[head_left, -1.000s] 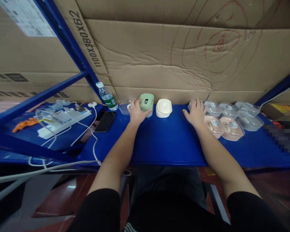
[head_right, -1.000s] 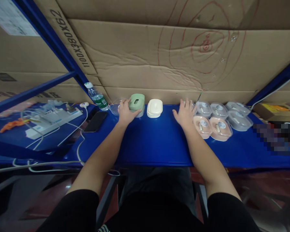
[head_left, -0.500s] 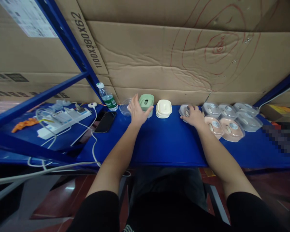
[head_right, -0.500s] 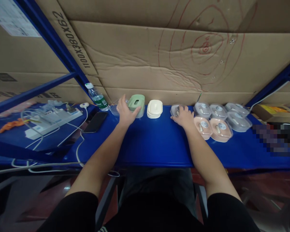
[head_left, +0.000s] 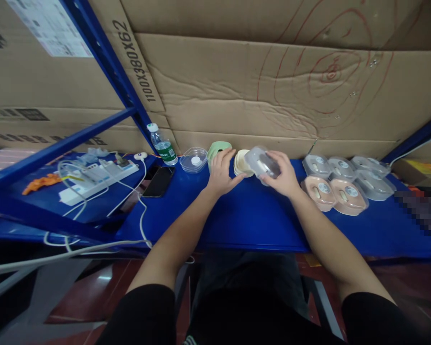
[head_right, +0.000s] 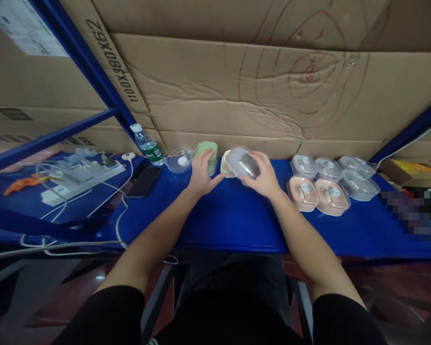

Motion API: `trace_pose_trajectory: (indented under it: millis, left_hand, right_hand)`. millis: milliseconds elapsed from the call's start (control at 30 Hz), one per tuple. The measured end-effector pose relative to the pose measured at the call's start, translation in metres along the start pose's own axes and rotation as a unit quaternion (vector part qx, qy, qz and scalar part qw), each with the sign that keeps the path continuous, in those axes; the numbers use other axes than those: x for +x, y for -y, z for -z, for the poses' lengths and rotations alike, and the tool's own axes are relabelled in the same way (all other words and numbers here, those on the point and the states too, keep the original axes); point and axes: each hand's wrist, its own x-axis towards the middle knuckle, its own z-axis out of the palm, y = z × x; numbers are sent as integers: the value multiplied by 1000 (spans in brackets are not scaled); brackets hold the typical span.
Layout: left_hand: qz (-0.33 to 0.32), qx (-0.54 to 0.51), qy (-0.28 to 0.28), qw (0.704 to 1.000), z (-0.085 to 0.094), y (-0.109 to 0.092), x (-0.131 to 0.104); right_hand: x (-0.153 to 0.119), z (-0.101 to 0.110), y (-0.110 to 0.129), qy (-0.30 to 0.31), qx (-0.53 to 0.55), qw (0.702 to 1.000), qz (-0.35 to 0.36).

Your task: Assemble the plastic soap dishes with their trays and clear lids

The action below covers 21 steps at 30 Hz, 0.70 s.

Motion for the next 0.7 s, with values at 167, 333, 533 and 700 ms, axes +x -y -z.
trace_pose_trajectory:
  millis: [167,333,533,700]
  left_hand:
    - [-29,-33,-86,995,15,-3,1]
    - [-33,-24,-79,996,17,-2,0]
    - [-76,-44,16,996,12,-11,3]
    - [-111,-48,64,991,14,-27,5]
  right_hand:
    - [-17,-22,32,238,34,966,93]
    - [-20,-29,38,245,69,961,106]
    - [-10,-10,28,68,241,967,-55]
    - [-2,-6,29,100,447,855,-243]
